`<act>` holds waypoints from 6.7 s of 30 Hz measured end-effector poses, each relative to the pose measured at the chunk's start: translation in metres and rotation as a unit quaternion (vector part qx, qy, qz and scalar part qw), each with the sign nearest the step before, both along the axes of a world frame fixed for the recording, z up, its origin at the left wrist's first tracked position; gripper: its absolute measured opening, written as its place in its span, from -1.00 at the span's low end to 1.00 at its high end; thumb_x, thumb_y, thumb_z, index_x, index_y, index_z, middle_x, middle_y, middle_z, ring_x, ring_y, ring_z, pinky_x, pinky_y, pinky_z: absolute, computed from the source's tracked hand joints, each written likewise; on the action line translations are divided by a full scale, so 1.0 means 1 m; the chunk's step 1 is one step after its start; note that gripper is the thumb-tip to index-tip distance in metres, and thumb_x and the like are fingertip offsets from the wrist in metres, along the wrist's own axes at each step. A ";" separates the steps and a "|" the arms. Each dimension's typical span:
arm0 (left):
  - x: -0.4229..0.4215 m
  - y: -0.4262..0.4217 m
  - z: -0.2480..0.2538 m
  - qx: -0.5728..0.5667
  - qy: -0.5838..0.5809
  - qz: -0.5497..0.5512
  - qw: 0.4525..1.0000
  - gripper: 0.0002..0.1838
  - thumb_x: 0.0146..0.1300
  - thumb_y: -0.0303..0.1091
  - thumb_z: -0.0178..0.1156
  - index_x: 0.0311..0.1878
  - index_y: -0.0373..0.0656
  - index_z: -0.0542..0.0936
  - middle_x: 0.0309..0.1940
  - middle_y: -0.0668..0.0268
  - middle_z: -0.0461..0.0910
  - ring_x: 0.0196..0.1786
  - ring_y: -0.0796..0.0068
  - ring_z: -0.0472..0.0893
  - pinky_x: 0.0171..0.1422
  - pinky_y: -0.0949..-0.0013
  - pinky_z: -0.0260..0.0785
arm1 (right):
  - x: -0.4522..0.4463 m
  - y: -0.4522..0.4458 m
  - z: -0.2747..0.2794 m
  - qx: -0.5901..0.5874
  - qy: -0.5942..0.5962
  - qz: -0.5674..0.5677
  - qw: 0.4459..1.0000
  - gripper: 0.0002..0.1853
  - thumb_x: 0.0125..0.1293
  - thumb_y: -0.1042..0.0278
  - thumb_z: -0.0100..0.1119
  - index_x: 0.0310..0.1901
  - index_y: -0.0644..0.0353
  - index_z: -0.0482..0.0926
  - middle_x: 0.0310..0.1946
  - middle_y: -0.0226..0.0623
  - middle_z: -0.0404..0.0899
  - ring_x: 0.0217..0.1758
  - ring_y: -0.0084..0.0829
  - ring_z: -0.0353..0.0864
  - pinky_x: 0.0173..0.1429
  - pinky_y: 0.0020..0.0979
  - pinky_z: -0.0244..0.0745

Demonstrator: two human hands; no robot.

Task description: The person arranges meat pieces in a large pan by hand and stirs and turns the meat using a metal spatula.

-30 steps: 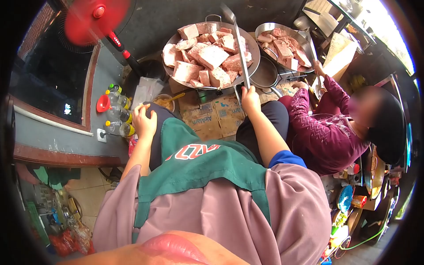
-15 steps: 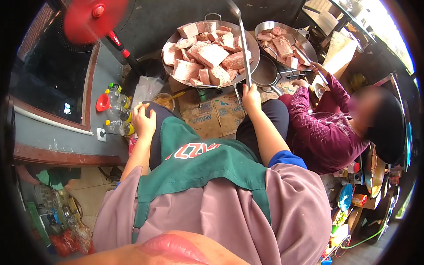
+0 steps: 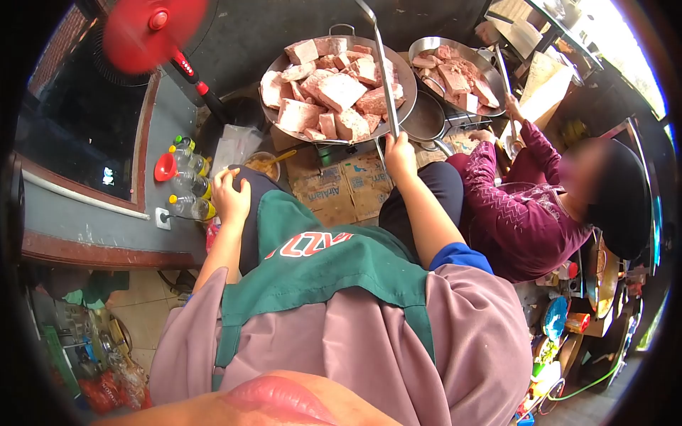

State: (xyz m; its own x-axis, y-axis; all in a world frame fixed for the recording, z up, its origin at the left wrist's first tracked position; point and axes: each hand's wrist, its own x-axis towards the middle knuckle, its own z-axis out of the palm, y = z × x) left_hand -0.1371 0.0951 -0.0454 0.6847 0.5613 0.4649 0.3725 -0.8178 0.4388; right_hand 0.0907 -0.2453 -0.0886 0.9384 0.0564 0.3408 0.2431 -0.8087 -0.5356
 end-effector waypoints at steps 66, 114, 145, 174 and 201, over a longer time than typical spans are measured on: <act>0.002 -0.004 0.005 0.009 0.005 0.007 1.000 -0.69 0.06 -0.27 0.25 -0.09 -0.06 0.62 0.06 0.29 0.47 0.21 0.21 0.40 0.24 0.04 0.24 | 0.047 0.012 -0.049 -0.009 0.183 0.015 0.983 -0.46 0.40 -0.08 -0.04 0.01 0.36 0.43 -0.21 0.28 0.57 -0.16 0.20 0.57 -0.06 0.00 0.46; -0.003 -0.005 0.006 -0.006 0.010 0.005 1.000 -0.68 0.07 -0.27 0.24 -0.07 -0.07 0.62 0.08 0.27 0.46 0.23 0.20 0.39 0.29 0.05 0.21 | 0.015 -0.009 -0.043 -0.078 0.214 0.013 0.974 -0.46 0.39 -0.13 -0.06 -0.12 0.36 0.40 -0.21 0.36 0.56 -0.07 0.27 0.56 0.02 0.02 0.48; -0.003 -0.001 0.003 -0.004 0.001 0.006 1.000 -0.70 0.06 -0.27 0.25 -0.09 -0.06 0.63 0.05 0.27 0.47 0.22 0.19 0.40 0.26 0.04 0.24 | -0.005 -0.007 0.009 -0.030 0.119 -0.018 0.992 -0.55 0.40 -0.01 -0.02 -0.05 0.33 0.39 -0.29 0.26 0.59 -0.17 0.26 0.57 -0.05 0.04 0.46; -0.004 0.000 0.002 -0.001 0.002 0.003 1.000 -0.69 0.06 -0.27 0.25 -0.08 -0.07 0.63 0.07 0.26 0.47 0.22 0.20 0.41 0.26 0.04 0.24 | 0.002 -0.004 0.066 0.188 0.086 0.062 0.976 -0.60 0.46 -0.05 -0.07 -0.21 0.21 0.37 -0.63 -0.15 0.46 -0.65 -0.15 0.46 -0.51 -0.12 0.36; -0.006 -0.007 0.009 0.001 -0.006 -0.010 1.000 -0.70 0.07 -0.28 0.24 -0.09 -0.09 0.62 0.06 0.26 0.47 0.23 0.19 0.40 0.28 0.03 0.22 | 0.017 -0.008 0.021 0.428 0.554 0.059 0.712 -0.59 0.43 -0.13 -0.06 -0.26 0.12 0.34 -0.64 -0.46 0.24 -0.73 -0.58 0.23 -0.65 -0.48 0.15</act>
